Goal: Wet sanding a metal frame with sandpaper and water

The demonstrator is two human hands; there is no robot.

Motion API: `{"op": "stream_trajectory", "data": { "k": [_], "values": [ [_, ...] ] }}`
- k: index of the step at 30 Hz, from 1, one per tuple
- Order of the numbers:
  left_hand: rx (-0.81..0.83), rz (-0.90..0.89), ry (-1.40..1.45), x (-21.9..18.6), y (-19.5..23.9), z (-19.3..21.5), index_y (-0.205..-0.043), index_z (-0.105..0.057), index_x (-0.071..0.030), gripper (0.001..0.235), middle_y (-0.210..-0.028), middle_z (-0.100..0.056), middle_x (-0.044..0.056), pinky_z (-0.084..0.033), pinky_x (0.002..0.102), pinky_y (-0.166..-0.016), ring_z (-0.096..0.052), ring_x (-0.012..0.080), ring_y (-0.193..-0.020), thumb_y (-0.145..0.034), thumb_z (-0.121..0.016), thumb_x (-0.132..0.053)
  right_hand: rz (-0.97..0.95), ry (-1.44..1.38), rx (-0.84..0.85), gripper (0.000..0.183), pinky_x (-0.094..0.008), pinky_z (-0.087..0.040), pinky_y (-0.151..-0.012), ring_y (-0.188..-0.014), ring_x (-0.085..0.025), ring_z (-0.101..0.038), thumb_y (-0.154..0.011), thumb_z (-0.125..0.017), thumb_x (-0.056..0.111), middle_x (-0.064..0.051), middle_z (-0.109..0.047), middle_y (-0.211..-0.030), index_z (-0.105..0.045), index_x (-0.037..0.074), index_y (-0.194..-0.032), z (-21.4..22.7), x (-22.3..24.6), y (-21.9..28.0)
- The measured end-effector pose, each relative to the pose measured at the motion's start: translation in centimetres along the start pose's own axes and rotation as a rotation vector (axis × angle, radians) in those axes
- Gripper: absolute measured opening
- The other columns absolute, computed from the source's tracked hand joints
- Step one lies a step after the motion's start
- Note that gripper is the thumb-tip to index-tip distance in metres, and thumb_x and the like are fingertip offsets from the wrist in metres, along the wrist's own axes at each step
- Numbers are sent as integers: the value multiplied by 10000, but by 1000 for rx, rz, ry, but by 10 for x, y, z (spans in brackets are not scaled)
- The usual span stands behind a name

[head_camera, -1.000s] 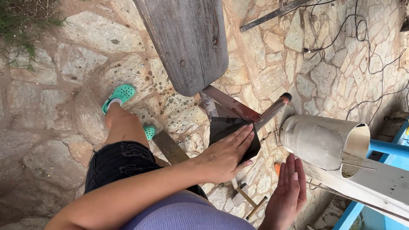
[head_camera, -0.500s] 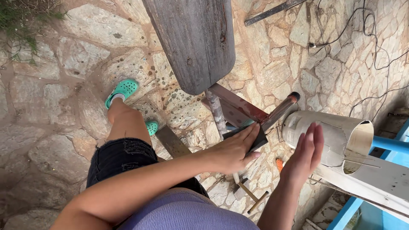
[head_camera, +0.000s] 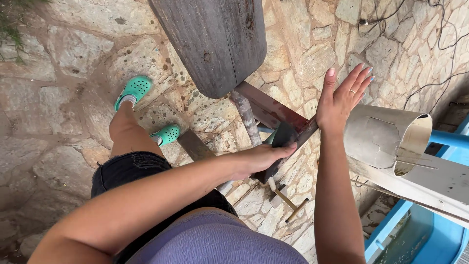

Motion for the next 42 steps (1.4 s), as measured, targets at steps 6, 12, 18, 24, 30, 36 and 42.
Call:
{"op": "stream_trajectory", "data": {
  "k": [6,12,18,24,30,36,42],
  "values": [
    [48,-13,-72,-22,-16,-1,-1594,-274,68,890,-1588,-342,303,-277,512,-1218,-293,420,-1529,-1022,-353,-610,-25,23,-15,789,-577,9,-1325,-1595,-360,93,-1203,-432,619,-162,16,-1742,-68,124,-1697,-5,-10,-8],
    [69,109,32,-27,19,7,-1502,-393,53,815,-1209,-498,133,-481,410,-1038,-539,278,-1240,-997,-472,-582,-27,-1,6,809,-577,10,-1317,-1583,-386,85,-1192,-479,602,-191,-20,-1735,-91,92,-1686,-2,8,-1],
    [54,208,273,24,7,31,-1606,-266,-250,819,-1727,-111,-105,-258,376,-1245,-210,119,-1564,-876,-542,-497,55,17,-60,822,-515,11,-1313,-1594,-365,83,-1135,-466,584,-173,-22,-1738,-84,86,-1665,-21,-6,-10],
    [83,199,14,-24,-14,17,-1627,-253,-190,1057,-1714,-267,60,-569,360,-910,-412,303,-1480,-729,-473,-702,79,46,-47,782,-525,2,-1327,-1600,-357,95,-1162,-450,569,-147,-4,-1746,-79,113,-1677,-23,-2,-10],
    [-201,-325,-907,-17,14,-32,-1560,-12,181,873,-1623,-7,436,-24,542,-1254,-6,522,-1550,-1075,-276,-494,-4,30,38,831,-593,1,-1308,-1566,-414,115,-1177,-480,584,-199,11,-1732,-63,82,-1691,-16,11,-6],
    [-363,-435,-1008,-9,0,-32,-1548,-75,207,872,-1609,-109,438,-116,518,-1239,-108,519,-1538,-1057,-336,-465,-6,56,49,863,-592,-12,-1298,-1561,-421,106,-1154,-486,596,-222,-6,-1723,-58,61,-1679,-18,14,-6],
    [-425,-744,-1151,-6,-4,-31,-1570,-86,179,993,-1661,-72,405,-125,513,-1276,-77,497,-1575,-883,-599,-321,-18,70,67,891,-526,48,-1307,-1570,-392,115,-1141,-469,632,-215,-2,-1729,-51,57,-1678,-21,8,-11]
  ]
}}
Point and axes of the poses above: each hand's wrist, its own y-axis away from the middle knuckle, its own z-axis out of the back of the hand, x = y × z, the point moved 7 cm from there along -y, towards the middle knuckle
